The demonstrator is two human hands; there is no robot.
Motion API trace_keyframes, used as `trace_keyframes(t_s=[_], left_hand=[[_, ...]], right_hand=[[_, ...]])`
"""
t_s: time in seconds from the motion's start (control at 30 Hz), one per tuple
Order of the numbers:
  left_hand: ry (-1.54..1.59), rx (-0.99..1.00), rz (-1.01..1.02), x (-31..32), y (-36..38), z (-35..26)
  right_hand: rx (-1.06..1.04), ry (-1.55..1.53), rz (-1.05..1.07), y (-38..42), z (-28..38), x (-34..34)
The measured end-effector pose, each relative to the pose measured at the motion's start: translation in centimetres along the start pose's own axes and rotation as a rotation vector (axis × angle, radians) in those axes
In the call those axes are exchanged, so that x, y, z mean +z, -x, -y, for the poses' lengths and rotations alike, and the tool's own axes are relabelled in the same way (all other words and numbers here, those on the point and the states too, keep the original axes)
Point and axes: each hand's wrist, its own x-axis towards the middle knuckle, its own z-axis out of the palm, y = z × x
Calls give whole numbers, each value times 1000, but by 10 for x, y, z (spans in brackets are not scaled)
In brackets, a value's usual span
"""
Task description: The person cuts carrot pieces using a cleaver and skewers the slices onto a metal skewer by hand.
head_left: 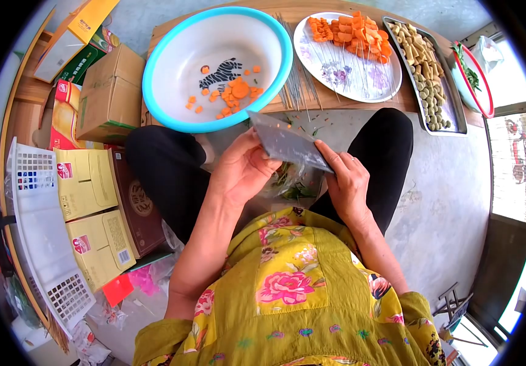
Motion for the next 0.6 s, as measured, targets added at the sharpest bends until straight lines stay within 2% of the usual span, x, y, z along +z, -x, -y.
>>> trace_keyframes(t_s=[0.03,0.07,0.13,0.2,0.23,0.33,0.37,0.43,0.47,0.53,0.6], left_hand=[[46,-91,211,-3,-1,-2],[46,-91,211,-5,-1,-2],[-71,-56,136,-3,-2,0],[-116,-16,94,1,-1,1],[-161,23,51,2,-1,1],[-284,56,-9,2,-2,-1],[-284,56,-10,1,-2,-1],[-390,82,-30,-1,-4,-2],[-390,81,-32,0,-4,-1],[-716,106,-124,1,-6,4],[-793,92,-132,-2,-9,11]], right_hand=[[0,0,0,1,0,0],[47,-41,13,1,-1,1],[88,-86,27,1,-1,7],[209,-410,-123,1,-1,17],[208,-411,-123,3,-3,19],[532,-659,48,9,-13,17],[533,-660,48,9,-12,16],[683,-878,4,6,-8,15],[685,-878,5,4,-6,15],[626,-1002,-46,-1,0,14],[629,-1044,-49,-9,8,11]])
